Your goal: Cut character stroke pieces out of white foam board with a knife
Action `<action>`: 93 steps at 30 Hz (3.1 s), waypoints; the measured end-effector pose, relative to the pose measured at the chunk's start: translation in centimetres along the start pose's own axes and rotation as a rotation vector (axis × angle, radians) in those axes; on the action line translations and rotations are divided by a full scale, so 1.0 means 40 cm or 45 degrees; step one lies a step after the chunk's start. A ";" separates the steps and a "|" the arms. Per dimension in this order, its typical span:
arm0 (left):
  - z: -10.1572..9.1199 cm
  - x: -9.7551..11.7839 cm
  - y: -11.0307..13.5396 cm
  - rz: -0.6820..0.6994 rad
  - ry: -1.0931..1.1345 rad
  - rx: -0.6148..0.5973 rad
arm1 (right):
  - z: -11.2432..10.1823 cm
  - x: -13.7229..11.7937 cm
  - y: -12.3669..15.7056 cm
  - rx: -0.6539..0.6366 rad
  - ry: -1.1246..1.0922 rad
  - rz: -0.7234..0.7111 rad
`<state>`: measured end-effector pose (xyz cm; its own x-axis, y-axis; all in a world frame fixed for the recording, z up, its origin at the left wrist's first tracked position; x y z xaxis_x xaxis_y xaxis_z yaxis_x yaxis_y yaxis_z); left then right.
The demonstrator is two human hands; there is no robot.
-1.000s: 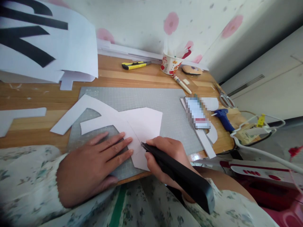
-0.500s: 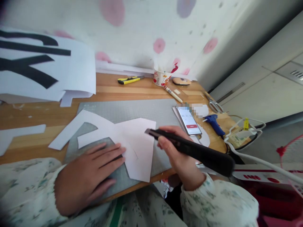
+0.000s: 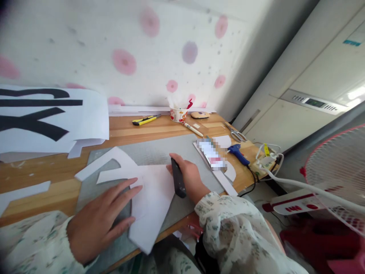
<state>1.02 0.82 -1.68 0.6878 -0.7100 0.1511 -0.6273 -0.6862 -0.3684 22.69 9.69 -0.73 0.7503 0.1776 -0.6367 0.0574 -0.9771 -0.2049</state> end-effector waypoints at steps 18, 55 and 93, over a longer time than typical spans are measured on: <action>0.021 0.038 -0.004 0.222 -0.046 -0.429 | -0.045 -0.040 0.141 -0.339 -0.509 0.189; 0.025 0.053 0.002 0.141 0.071 -0.348 | 0.019 -0.107 0.105 -0.107 -0.306 0.043; 0.040 0.045 0.002 0.183 -0.004 -0.383 | -0.031 -0.093 0.161 -0.373 -0.139 -0.253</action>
<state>2.78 -0.25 -2.89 0.5854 -0.8027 0.1145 -0.7973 -0.5955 -0.0985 21.09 2.58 1.24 0.6316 0.3631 -0.6850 0.3931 -0.9115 -0.1208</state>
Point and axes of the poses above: each hand's wrist, its own y-axis away from the middle knuckle, its own z-axis out of the palm, x = y × z, the point moved 6 cm from there along -y, towards the middle knuckle, and after that the axes turned 12 degrees about z, right-handed, at the moved point
